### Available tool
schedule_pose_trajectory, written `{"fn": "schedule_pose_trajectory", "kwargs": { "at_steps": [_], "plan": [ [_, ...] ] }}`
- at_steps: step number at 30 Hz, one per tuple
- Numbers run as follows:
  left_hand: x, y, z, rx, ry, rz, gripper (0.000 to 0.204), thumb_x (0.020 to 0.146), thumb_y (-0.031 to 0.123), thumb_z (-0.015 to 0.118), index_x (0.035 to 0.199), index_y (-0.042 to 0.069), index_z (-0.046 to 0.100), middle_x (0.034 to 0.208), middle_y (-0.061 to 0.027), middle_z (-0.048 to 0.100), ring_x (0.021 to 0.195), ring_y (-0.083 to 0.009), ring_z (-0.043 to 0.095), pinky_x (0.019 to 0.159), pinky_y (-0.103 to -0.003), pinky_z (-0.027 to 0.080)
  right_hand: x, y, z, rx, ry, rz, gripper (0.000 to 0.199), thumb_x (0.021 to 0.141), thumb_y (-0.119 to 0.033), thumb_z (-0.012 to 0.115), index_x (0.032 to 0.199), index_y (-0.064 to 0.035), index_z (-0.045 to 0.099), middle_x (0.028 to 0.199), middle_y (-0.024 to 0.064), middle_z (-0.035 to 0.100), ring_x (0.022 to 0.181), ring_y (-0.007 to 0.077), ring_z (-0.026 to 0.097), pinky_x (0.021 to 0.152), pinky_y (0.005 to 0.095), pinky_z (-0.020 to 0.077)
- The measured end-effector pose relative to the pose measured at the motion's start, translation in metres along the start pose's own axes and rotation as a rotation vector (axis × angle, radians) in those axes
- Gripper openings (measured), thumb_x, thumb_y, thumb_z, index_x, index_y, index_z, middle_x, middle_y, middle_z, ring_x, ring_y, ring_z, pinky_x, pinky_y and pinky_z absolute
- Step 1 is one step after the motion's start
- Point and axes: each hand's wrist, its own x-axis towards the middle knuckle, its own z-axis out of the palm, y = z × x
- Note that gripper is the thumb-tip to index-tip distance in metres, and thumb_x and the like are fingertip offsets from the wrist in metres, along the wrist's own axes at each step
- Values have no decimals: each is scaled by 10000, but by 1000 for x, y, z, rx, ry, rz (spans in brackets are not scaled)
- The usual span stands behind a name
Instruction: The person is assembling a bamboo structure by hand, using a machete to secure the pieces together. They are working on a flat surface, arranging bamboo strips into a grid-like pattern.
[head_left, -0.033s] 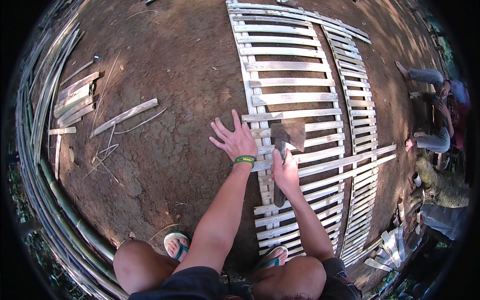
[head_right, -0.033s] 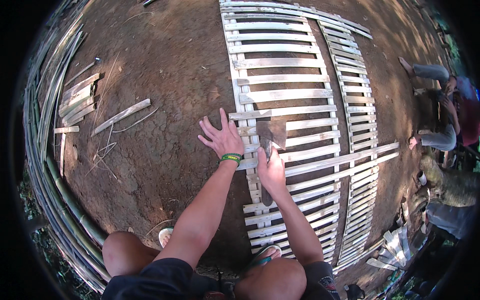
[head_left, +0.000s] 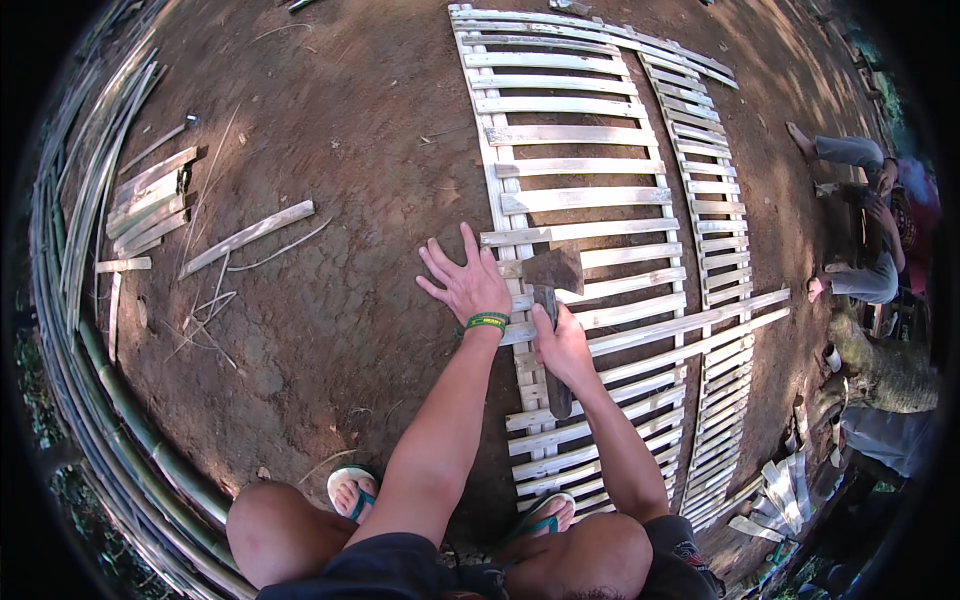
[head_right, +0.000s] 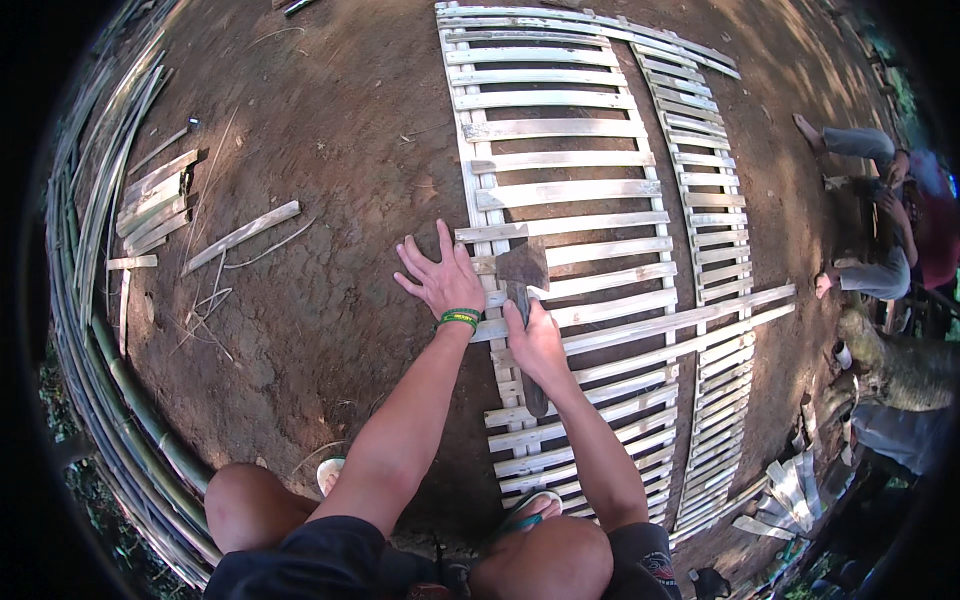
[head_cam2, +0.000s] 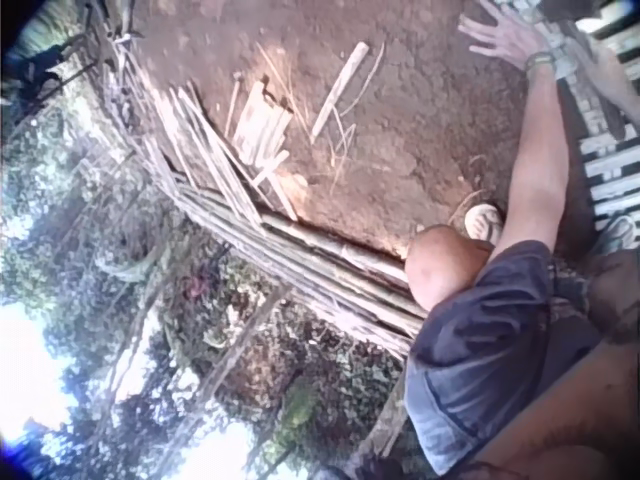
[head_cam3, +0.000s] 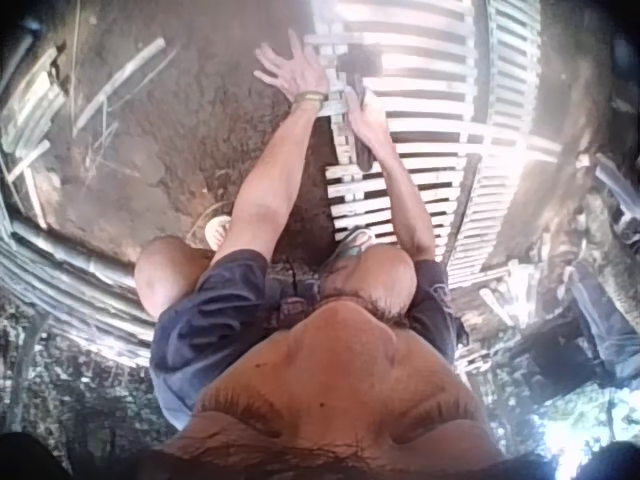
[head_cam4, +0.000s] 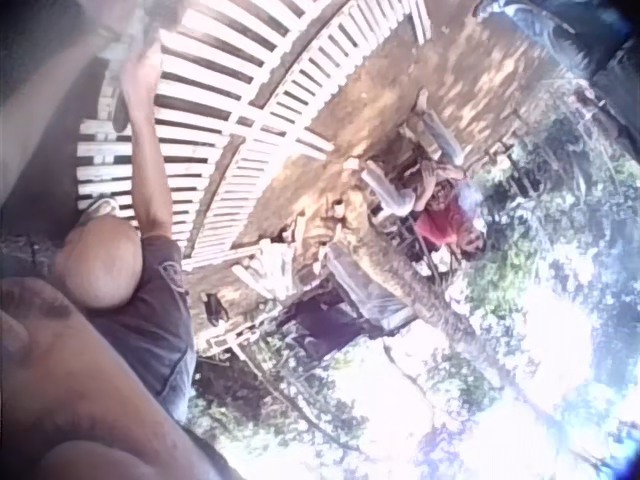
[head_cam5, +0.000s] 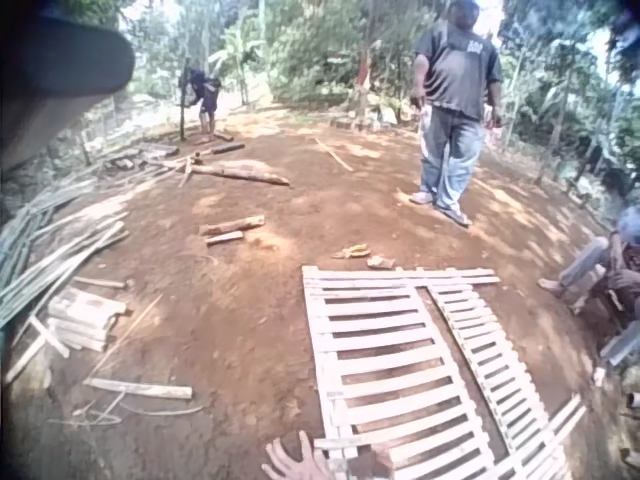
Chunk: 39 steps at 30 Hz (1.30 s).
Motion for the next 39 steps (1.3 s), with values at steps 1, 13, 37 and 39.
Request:
{"fn": "schedule_pose_trajectory", "kwargs": {
  "at_steps": [1, 13, 37, 39],
  "plan": [
    [1, 1, 2, 0, 4, 3, 549, 1085, 404, 391, 1615, 271, 344, 1648, -269, 107, 1563, -458, 0, 1196, -713, 27, 3, 6, -2, -82, -70, 34, 346, 1082, -374, 517, 974, -50, 573, 623, 41, 553, 492, 117, 540, 488, 310, 466],
    [2, -6, -1, -40, 38, -10, 547, 1081, 400, 408, 1602, 240, 363, 1645, -259, 138, 1568, -438, 28, 1200, -705, 29, -15, -46, -1, -216, 9, 8, 409, 1032, -381, 565, 1203, -14, 621, 893, 267, 713, 915, 505, 681, 838, 533, 528],
    [0, -3, -3, -161, 107, -22, 532, 1058, 308, 475, 1562, 152, 401, 1632, -213, 217, 1571, -403, 90, 1226, -657, 41, -7, -55, 2, -628, -14, -313, 345, 1016, -295, 603, 1075, 41, 550, 676, 295, 651, 649, 480, 684, 617, 566, 539],
    [0, -2, -3, -175, 114, -18, 535, 1053, 283, 488, 1564, 150, 394, 1632, -208, 224, 1570, -398, 101, 1227, -656, 45, -4, -49, 7, -794, -26, -251, 360, 1019, -319, 589, 1035, 36, 539, 670, 294, 653, 655, 489, 682, 640, 590, 542]
  ]
}}
